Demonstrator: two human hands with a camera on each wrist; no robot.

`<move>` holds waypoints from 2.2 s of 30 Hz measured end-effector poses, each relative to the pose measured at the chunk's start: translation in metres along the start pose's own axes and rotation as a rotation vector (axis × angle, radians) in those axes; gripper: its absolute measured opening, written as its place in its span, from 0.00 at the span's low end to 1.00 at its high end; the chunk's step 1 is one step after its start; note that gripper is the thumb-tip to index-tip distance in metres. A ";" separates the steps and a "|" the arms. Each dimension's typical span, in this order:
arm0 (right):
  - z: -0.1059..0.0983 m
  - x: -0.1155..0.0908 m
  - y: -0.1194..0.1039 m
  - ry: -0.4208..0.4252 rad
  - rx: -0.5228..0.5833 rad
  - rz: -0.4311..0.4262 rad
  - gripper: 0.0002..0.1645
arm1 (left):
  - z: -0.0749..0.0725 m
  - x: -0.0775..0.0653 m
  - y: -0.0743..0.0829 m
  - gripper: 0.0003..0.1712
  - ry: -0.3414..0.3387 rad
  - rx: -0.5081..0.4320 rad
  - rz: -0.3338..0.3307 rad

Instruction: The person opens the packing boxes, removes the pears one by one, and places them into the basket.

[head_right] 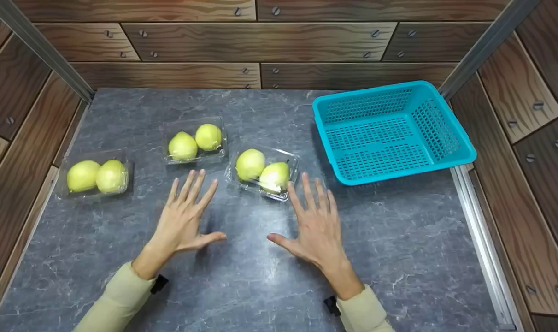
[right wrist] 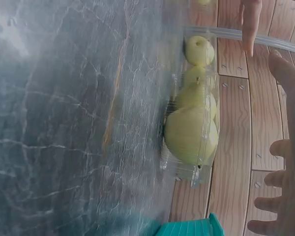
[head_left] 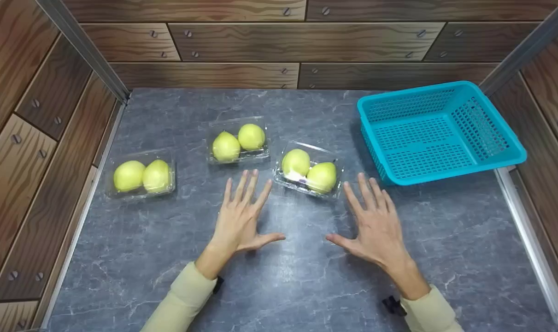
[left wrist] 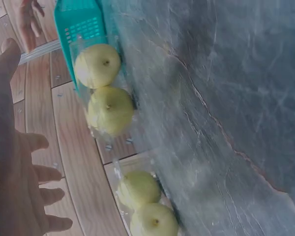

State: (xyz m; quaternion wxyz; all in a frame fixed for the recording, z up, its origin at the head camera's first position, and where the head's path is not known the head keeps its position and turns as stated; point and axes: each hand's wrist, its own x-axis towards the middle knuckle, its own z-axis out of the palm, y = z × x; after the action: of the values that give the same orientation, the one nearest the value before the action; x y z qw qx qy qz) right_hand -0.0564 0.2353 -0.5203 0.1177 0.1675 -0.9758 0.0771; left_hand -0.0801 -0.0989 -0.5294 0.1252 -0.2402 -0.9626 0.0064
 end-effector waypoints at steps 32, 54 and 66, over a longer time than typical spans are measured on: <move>0.045 0.056 0.030 -0.143 -0.071 -0.050 0.68 | 0.043 0.088 0.003 0.64 -0.093 0.065 0.147; 0.052 0.068 0.030 -0.178 -0.070 -0.062 0.60 | 0.055 0.096 0.003 0.53 -0.102 0.090 0.119; 0.054 0.066 0.034 -0.110 -0.062 -0.103 0.60 | 0.054 0.092 0.006 0.48 -0.089 0.043 0.100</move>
State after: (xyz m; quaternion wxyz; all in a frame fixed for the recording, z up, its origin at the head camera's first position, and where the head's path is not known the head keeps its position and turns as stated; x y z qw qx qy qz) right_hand -0.1394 0.2359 -0.5593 0.0727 0.2176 -0.9728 0.0313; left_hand -0.1696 -0.0484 -0.5605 0.0869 -0.2845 -0.9537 0.0439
